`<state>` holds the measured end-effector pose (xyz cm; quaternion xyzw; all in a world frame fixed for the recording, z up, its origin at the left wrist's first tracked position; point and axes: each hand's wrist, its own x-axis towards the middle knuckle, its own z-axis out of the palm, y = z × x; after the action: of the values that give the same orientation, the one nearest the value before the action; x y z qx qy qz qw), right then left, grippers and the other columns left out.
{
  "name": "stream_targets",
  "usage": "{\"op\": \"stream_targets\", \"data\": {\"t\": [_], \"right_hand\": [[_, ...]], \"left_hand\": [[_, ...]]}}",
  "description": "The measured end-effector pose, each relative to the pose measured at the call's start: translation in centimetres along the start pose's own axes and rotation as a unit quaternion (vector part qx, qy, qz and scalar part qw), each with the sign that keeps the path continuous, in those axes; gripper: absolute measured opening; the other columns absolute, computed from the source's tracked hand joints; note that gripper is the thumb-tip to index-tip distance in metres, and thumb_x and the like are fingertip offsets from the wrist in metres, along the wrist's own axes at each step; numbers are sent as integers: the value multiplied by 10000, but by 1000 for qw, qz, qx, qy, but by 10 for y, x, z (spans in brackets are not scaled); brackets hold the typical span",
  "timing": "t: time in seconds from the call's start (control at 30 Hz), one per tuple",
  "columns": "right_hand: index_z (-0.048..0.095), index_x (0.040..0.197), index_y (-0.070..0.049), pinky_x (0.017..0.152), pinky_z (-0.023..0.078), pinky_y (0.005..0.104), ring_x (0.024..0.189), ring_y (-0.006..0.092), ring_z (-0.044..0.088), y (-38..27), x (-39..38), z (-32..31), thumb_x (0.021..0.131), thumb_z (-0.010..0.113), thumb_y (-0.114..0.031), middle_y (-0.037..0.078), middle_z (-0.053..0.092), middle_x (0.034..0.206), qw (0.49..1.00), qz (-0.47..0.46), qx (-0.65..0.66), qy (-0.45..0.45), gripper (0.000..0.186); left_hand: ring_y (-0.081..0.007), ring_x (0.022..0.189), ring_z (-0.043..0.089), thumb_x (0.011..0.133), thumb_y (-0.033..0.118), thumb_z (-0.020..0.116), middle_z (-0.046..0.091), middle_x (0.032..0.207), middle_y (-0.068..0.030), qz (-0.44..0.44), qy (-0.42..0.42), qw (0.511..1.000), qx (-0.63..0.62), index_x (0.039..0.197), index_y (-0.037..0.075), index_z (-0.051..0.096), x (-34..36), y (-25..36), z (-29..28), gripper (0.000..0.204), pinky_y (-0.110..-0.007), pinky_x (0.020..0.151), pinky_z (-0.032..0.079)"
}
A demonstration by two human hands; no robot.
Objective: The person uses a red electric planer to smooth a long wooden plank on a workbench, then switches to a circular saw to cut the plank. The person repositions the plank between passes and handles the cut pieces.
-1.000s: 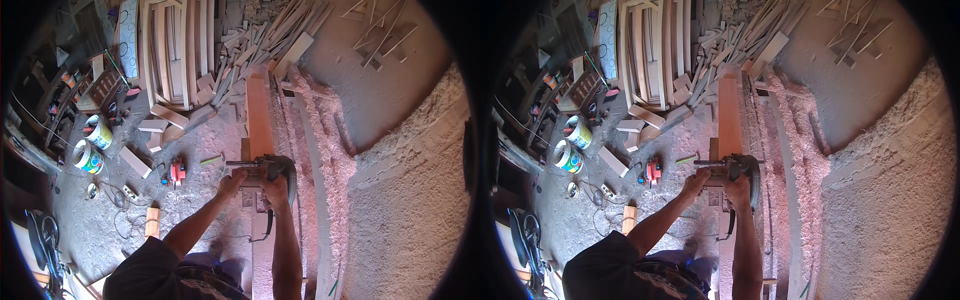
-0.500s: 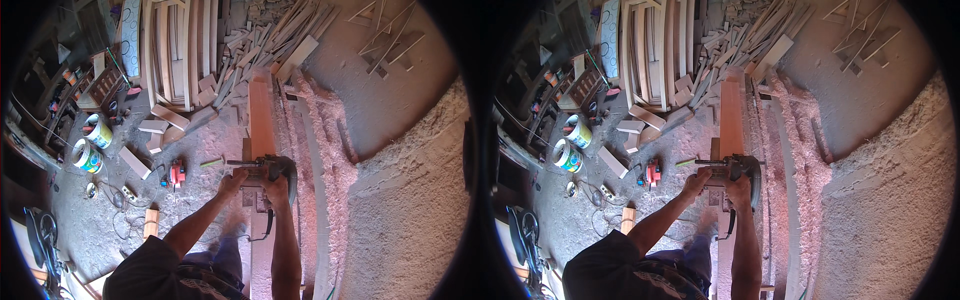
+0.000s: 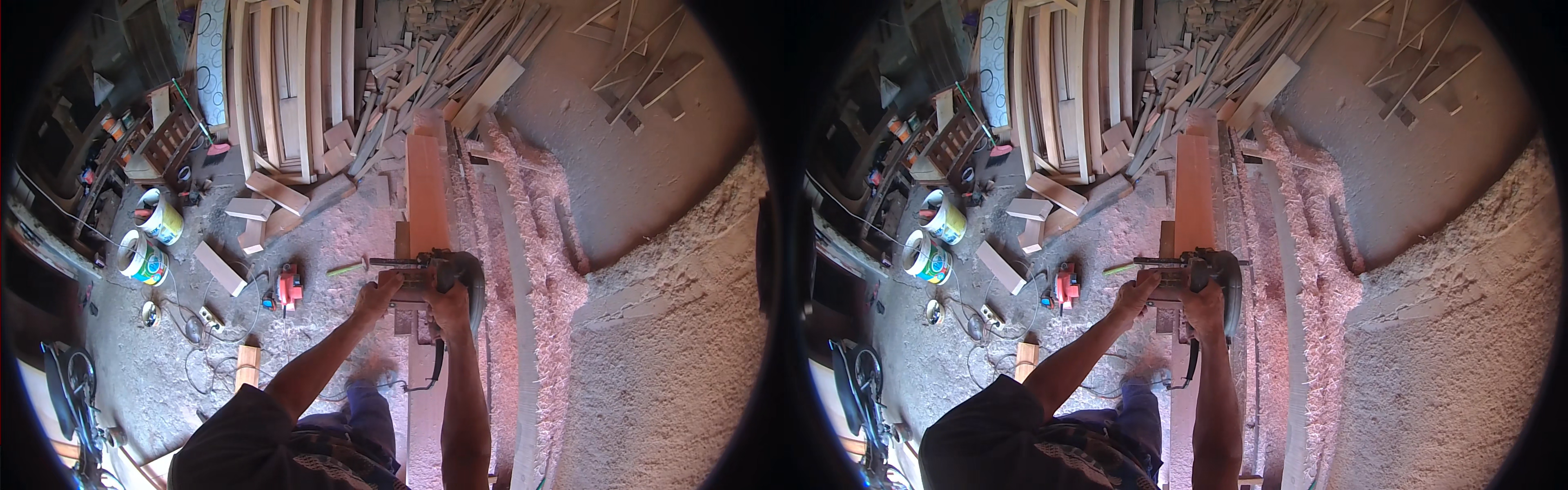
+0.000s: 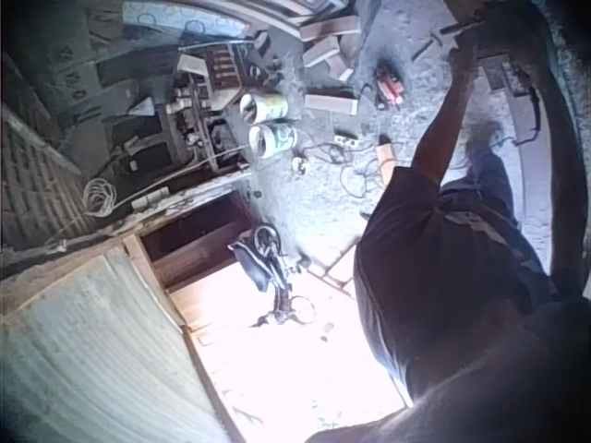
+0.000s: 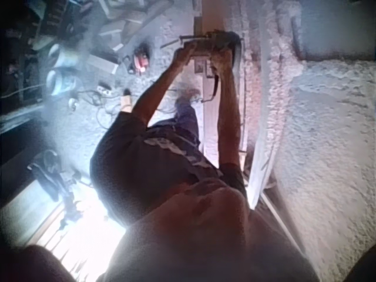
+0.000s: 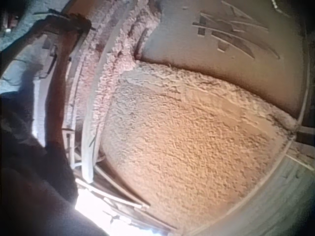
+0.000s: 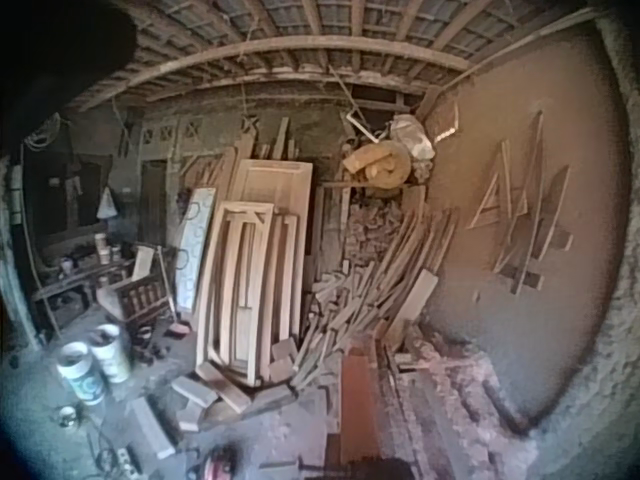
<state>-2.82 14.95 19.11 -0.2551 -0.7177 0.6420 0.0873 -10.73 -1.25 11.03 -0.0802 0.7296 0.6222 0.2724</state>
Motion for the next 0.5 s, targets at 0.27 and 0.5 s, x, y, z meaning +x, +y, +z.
{"op": "stream_targets", "data": {"t": [0.27, 0.5], "right_hand": [[685, 972, 24, 687, 503, 360, 731, 165, 616, -5, 27, 3, 803, 658, -140, 105, 673, 777, 1000, 8, -19, 7, 236], [701, 1030, 33, 769, 544, 398, 824, 283, 716, 1, 56, 7, 765, 680, -142, 173, 721, 861, 999, 2, -44, 13, 319]], "left_hand": [[-127, 518, 574, 786, 723, 778, 623, 680, -64, 2, 3, 1000, -6, 908, -39, 704, 24, 14, 1, 775, -301, 444, 424], [-140, 531, 589, 789, 709, 777, 630, 687, -64, -10, -3, 1000, 5, 960, -55, 704, 43, 30, -1, 786, -308, 459, 442]]}}
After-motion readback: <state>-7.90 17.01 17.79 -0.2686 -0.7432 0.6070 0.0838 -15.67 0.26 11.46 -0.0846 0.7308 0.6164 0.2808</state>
